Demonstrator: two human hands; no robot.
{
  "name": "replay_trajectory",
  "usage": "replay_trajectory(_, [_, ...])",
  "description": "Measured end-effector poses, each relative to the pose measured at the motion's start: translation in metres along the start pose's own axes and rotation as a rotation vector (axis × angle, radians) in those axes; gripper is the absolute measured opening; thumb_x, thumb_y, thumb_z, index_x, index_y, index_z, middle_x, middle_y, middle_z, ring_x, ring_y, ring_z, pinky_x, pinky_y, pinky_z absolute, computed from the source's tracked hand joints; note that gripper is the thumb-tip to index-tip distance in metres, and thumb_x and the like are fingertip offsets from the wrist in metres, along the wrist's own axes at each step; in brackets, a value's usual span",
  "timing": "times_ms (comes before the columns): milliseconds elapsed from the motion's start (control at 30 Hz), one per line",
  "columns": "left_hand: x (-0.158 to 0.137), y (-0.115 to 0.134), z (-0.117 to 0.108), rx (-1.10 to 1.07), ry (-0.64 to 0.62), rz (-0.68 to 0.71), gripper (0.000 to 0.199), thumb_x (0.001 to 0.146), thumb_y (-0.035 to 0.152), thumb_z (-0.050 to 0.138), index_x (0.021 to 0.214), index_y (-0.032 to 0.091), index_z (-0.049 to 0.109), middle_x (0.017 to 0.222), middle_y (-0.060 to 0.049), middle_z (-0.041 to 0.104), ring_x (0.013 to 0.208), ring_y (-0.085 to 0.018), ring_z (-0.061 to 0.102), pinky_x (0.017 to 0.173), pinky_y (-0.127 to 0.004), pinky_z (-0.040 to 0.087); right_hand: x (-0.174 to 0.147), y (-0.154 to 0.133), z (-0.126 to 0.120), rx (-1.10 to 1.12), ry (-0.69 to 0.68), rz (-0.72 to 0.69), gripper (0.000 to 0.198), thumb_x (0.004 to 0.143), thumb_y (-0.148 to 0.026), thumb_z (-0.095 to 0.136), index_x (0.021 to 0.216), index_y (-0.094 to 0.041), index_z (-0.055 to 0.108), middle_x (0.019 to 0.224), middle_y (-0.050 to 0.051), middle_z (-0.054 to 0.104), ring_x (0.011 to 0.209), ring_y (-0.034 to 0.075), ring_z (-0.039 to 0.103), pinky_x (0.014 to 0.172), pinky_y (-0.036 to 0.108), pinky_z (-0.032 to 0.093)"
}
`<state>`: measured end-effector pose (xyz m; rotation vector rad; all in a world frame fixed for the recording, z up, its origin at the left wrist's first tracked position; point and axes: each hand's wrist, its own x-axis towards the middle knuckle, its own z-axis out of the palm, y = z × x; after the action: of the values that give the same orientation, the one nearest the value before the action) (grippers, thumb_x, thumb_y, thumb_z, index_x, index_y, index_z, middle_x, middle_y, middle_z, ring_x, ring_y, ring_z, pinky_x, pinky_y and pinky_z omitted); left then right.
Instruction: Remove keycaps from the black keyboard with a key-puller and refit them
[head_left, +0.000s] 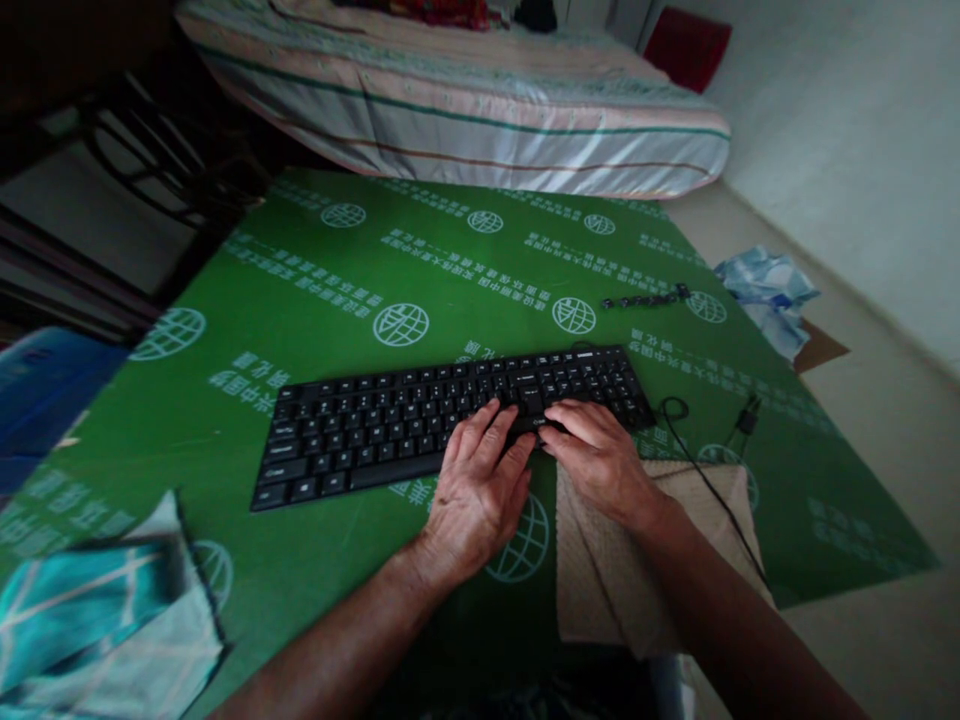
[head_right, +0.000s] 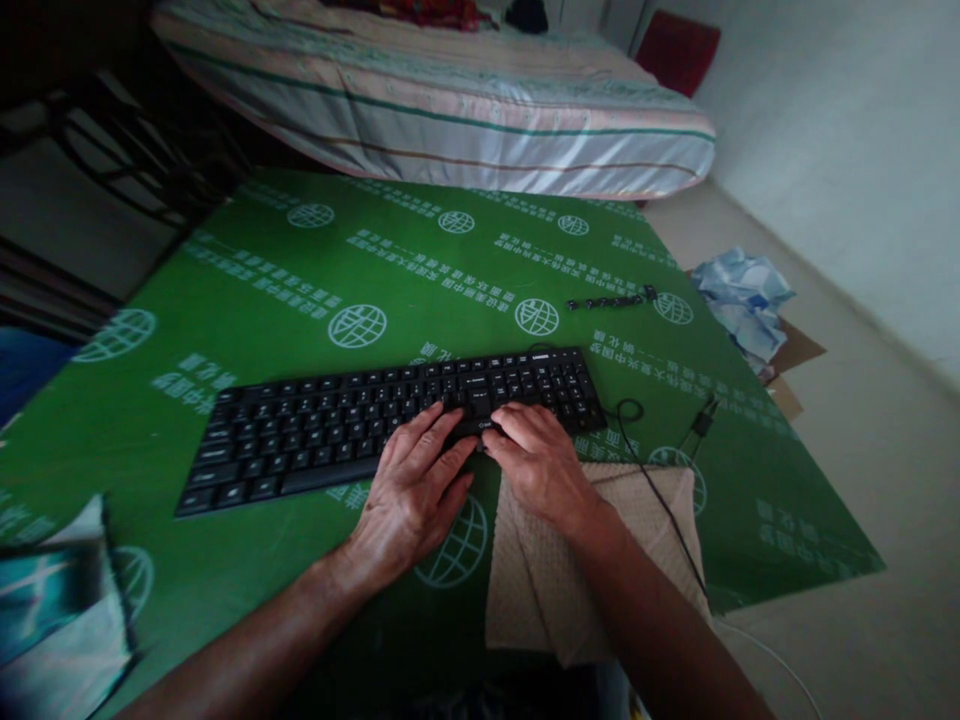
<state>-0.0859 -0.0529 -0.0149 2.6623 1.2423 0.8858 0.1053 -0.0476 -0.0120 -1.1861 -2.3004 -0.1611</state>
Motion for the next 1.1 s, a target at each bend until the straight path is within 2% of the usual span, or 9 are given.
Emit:
replay_trajectory(200, [0.003,0.000,-0.004,-0.040,0.014,-0.018,0.028,0.085,0.017,0.054,0.110,0.010,0.060,0.130,-0.018,0.053,0.129,-0.034,0.039,0.101,-0.055,0.042,-0.001,0.001,0.001,-0.007,-0.031,0.008,0.018,0.091,-0.018,0.051,0.095,-0.017,0.068,0.107,0.010,0.066,0.105,0.022,0.057,0.089,0.038,0.047])
replay_trajectory(333, [0.011,-0.003,-0.011,-0.032,-0.002,-0.028,0.020,0.085,0.017,0.053,0.101,0.011,0.064,0.128,-0.019,0.053,0.128,-0.034,0.041,0.100,-0.055,0.043,0.000,0.002,0.000,0.004,-0.035,-0.004,0.019,0.091,-0.018,0.050,0.097,-0.017,0.068,0.107,0.011,0.066,0.107,0.023,0.056,0.088,0.038,0.047])
replay_trajectory(633, [0.031,-0.007,-0.010,-0.044,-0.187,-0.095,0.014,0.082,0.020,0.059,0.092,0.018,0.069,0.131,-0.014,0.053,0.131,-0.035,0.037,0.103,-0.057,0.037,-0.001,0.004,0.002,-0.001,-0.006,-0.029,0.019,0.090,-0.017,0.050,0.095,-0.016,0.069,0.105,0.011,0.066,0.104,0.023,0.056,0.089,0.038,0.047])
replay_trajectory(1100, [0.032,-0.006,-0.004,-0.071,-0.139,-0.117,0.012,0.084,0.020,0.057,0.084,0.018,0.069,0.129,-0.011,0.057,0.129,-0.031,0.040,0.105,-0.053,0.033,-0.002,0.004,0.005,-0.009,-0.009,-0.025,0.020,0.091,-0.019,0.049,0.094,-0.016,0.068,0.106,0.011,0.065,0.105,0.023,0.055,0.089,0.038,0.045])
